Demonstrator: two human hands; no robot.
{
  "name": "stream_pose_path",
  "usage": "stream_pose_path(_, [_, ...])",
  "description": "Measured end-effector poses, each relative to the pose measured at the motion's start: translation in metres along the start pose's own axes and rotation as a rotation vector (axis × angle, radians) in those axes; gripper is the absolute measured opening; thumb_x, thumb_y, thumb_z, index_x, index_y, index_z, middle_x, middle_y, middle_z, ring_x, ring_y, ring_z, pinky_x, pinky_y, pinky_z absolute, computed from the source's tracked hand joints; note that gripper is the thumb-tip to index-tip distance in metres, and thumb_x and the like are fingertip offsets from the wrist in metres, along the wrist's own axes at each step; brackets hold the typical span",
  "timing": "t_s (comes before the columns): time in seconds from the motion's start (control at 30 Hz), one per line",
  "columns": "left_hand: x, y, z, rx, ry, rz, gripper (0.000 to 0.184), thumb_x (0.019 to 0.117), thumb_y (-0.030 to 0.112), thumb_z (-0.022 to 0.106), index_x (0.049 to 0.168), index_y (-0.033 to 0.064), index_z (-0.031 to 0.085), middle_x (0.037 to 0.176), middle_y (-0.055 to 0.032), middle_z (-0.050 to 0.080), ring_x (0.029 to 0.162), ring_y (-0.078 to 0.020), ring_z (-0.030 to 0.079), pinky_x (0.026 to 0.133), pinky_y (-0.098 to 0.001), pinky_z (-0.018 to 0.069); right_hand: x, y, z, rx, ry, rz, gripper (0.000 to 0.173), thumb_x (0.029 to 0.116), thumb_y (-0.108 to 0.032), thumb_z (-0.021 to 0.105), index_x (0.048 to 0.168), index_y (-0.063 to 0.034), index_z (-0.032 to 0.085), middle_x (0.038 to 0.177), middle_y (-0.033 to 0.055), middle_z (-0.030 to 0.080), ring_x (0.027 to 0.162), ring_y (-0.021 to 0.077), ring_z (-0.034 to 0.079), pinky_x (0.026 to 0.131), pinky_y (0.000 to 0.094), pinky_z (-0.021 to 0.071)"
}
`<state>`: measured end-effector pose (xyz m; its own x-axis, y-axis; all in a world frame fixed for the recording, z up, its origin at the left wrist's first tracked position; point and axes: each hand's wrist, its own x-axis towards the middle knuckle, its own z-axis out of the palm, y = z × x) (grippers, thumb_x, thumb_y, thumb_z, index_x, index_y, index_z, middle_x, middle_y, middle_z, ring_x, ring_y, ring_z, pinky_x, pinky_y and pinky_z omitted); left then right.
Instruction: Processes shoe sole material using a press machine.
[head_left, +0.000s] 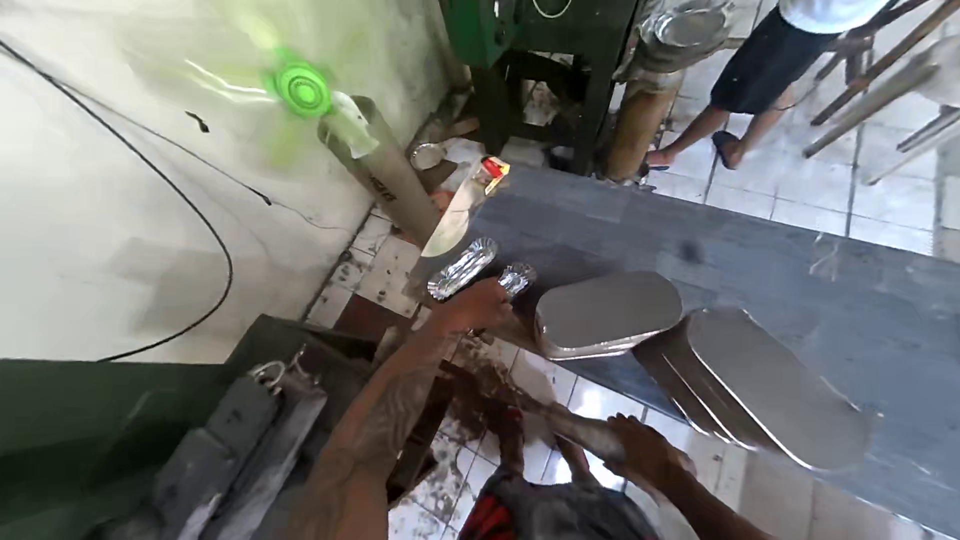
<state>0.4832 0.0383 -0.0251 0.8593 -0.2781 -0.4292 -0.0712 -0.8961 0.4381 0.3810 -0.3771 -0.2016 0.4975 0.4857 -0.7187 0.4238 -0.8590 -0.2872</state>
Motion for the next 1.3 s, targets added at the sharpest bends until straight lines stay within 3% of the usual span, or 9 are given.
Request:
stream_pose_path(0.2, [0.050, -0.031, 0.013, 0.063, -0.097, -0.059, 0.043, 0.0944, 0.038, 0.073, 0.113, -0.0006, 0.071, 0.115, -0.0225, 0.065, 0.108, -0.0363, 0.065, 0.095, -0.0556, 0.0529, 0.022, 0.024, 0.007, 0.062, -0.054, 0.036, 0.100, 0.0747, -0.070, 0.074, 0.152, -0.0128, 0.048, 0.153, 0.0130, 0.050, 0.141, 0.0353, 0.047, 0.110, 0.0582, 0.0438])
stream_pose_path(0.37, [0.039, -0.022, 0.011, -0.245, -0.021, -0.028, 0.028, 0.1016, 0.010, 0.058, 0.127, 0.0005, 0.064, 0.113, -0.0208, 0.069, 0.102, -0.0324, 0.068, 0.092, -0.0528, 0.0538, 0.004, 0.002, -0.007, 0.071, -0.024, 0.015, 0.096, 0.0778, -0.068, 0.073, 0.150, -0.0095, 0.049, 0.151, 0.0165, 0.052, 0.139, 0.0373, 0.048, 0.111, 0.0592, 0.0412])
stream_pose_path(0.5, [0.040, -0.035, 0.015, -0.292, 0.002, 0.004, 0.050, 0.1011, 0.016, 0.062, 0.147, 0.0032, 0.048, 0.132, -0.0230, 0.063, 0.118, -0.0358, 0.064, 0.101, -0.0569, 0.0508, -0.056, -0.040, -0.054, 0.478, 0.083, -0.007, 0.056, 0.0970, -0.040, 0.066, 0.143, -0.0090, 0.059, 0.143, 0.0197, 0.059, 0.136, 0.0362, 0.053, 0.117, 0.0576, 0.0367])
stream_pose_path(0.6, [0.041, -0.033, 0.014, -0.248, -0.010, -0.036, 0.084, 0.0938, 0.026, 0.075, 0.160, 0.0044, 0.027, 0.148, -0.0272, 0.050, 0.132, -0.0421, 0.055, 0.108, -0.0626, 0.0446, -0.143, -0.083, -0.118, 0.603, 0.773, -0.273, 0.042, 0.1007, -0.041, 0.063, 0.124, -0.0065, 0.070, 0.122, 0.0115, 0.071, 0.117, 0.0187, 0.065, 0.104, 0.0390, 0.0516])
stream_pose_path(0.7, [0.032, -0.004, -0.005, -0.261, 0.108, -0.020, 0.080, 0.0955, 0.031, 0.073, 0.157, 0.0030, 0.031, 0.145, -0.0301, 0.050, 0.130, -0.0465, 0.054, 0.106, -0.0665, 0.0439, -0.162, -0.054, -0.184, 0.053, 1.257, -0.223, 0.056, 0.0978, -0.053, 0.062, 0.110, 0.0011, 0.071, 0.107, 0.0171, 0.074, 0.107, 0.0297, 0.070, 0.106, 0.0489, 0.0501])
stream_pose_path(0.83, [-0.002, 0.094, -0.031, -0.371, 0.379, 0.071, 0.058, 0.1017, 0.037, 0.062, 0.147, 0.0023, 0.048, 0.127, -0.0272, 0.064, 0.117, -0.0402, 0.064, 0.099, -0.0631, 0.0499, -0.140, -0.009, -0.211, -0.034, 0.925, -0.148, 0.048, 0.0987, -0.048, 0.062, 0.117, -0.0044, 0.071, 0.111, 0.0098, 0.074, 0.113, 0.0250, 0.069, 0.121, 0.0531, 0.0350])
stream_pose_path(0.97, [0.010, 0.195, -0.023, -0.077, 0.097, 0.100, 0.055, 0.0958, 0.046, 0.068, 0.132, 0.0055, 0.061, 0.112, -0.0185, 0.069, 0.104, -0.0362, 0.068, 0.090, -0.0609, 0.0542, -0.146, 0.005, -0.219, 0.281, 0.830, -0.260, 0.041, 0.1072, -0.036, 0.047, 0.119, -0.0062, 0.073, 0.118, 0.0060, 0.073, 0.124, 0.0175, 0.064, 0.126, 0.0469, 0.0276])
stream_pose_path(1.07, [0.041, 0.195, -0.021, -0.016, -0.105, 0.197, 0.033, 0.0910, 0.032, 0.074, 0.117, 0.0132, 0.065, 0.092, -0.0092, 0.071, 0.084, -0.0289, 0.069, 0.075, -0.0552, 0.0569, -0.147, 0.012, -0.223, 0.359, 0.784, -0.292, 0.044, 0.1086, -0.037, 0.042, 0.122, -0.0080, 0.072, 0.122, 0.0035, 0.072, 0.129, 0.0145, 0.060, 0.128, 0.0457, 0.0246])
stream_pose_path(1.3, [0.061, 0.172, -0.055, -0.422, -0.516, 0.284, 0.039, 0.0965, 0.022, 0.071, 0.131, 0.0100, 0.059, 0.101, -0.0076, 0.070, 0.082, -0.0141, 0.066, 0.074, -0.0336, 0.0567, -0.141, 0.016, -0.219, 0.404, 0.907, -0.344, 0.033, 0.1036, -0.034, 0.058, 0.107, -0.0071, 0.076, 0.101, 0.0012, 0.075, 0.108, 0.0114, 0.069, 0.124, 0.0480, 0.0330])
